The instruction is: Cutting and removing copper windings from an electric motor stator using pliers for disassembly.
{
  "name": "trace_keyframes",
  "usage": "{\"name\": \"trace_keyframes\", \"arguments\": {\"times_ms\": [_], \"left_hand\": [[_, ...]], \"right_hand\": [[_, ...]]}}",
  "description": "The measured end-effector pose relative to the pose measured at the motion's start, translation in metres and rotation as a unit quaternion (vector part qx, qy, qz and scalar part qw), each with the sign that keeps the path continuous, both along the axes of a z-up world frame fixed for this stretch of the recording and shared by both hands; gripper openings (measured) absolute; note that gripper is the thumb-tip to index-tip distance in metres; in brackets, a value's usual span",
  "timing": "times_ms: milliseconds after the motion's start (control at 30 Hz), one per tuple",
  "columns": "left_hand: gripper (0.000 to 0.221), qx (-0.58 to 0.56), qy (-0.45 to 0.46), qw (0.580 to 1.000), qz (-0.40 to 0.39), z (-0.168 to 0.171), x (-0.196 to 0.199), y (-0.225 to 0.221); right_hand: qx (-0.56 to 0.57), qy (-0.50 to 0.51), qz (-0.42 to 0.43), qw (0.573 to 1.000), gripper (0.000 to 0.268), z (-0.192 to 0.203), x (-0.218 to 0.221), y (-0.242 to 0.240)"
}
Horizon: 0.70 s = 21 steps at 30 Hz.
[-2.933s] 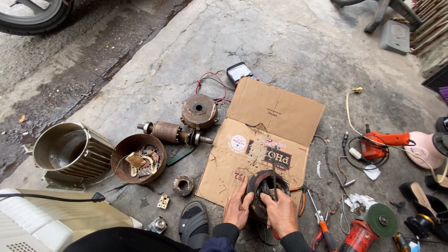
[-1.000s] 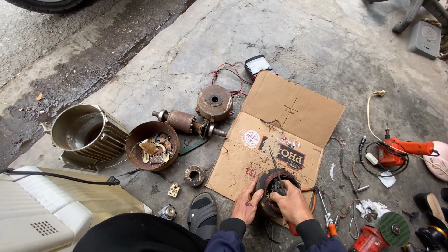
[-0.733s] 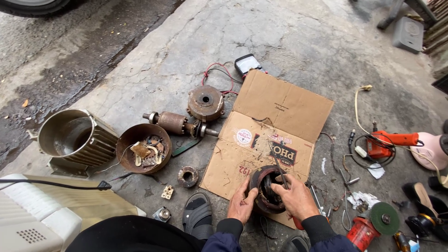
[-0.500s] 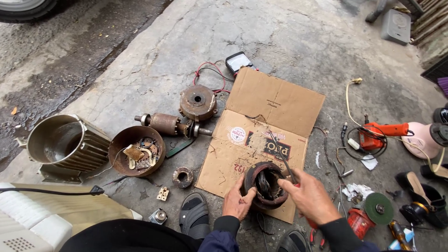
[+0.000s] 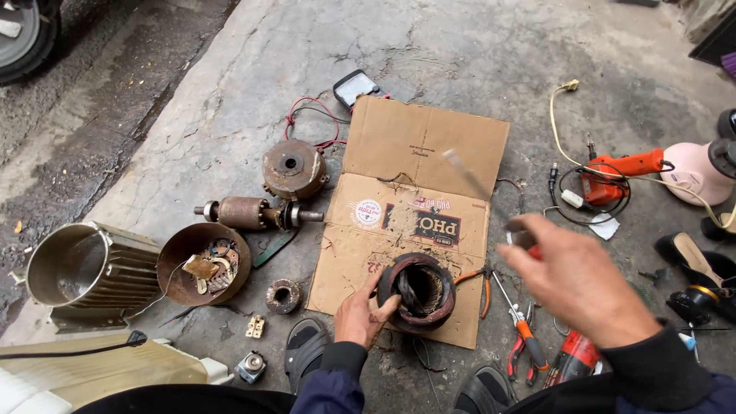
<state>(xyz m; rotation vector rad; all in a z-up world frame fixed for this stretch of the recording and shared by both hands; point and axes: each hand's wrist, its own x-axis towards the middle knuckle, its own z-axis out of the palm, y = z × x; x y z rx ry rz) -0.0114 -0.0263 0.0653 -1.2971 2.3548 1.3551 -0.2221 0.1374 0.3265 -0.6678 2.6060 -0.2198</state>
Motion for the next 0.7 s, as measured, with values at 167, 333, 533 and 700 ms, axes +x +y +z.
{"name": "trace_keyframes", "arguments": {"times_ms": [167, 333, 533, 700], "left_hand": [[0.065, 0.099, 0.122, 0.979, 0.131, -0.003, 0.009, 0.017], [0.075, 0.188, 0.149, 0.960, 0.142, -0.042, 0.020, 0.028], [0.075, 0.181, 0.144, 0.965, 0.123, -0.054, 0.022, 0.028], [0.069, 0.183, 0.123, 0.964, 0.146, -0.050, 0.020, 0.028]], "right_hand": [[0.071, -0.053, 0.129, 0.988, 0.024, -0.035, 0.009, 0.017], [0.090, -0.131, 0.184, 0.970, 0.009, -0.056, 0.019, 0.033], [0.098, -0.094, 0.252, 0.958, 0.012, -0.083, 0.037, 0.048], [0.127, -0.113, 0.245, 0.954, 0.015, -0.118, 0.059, 0.042]]}}
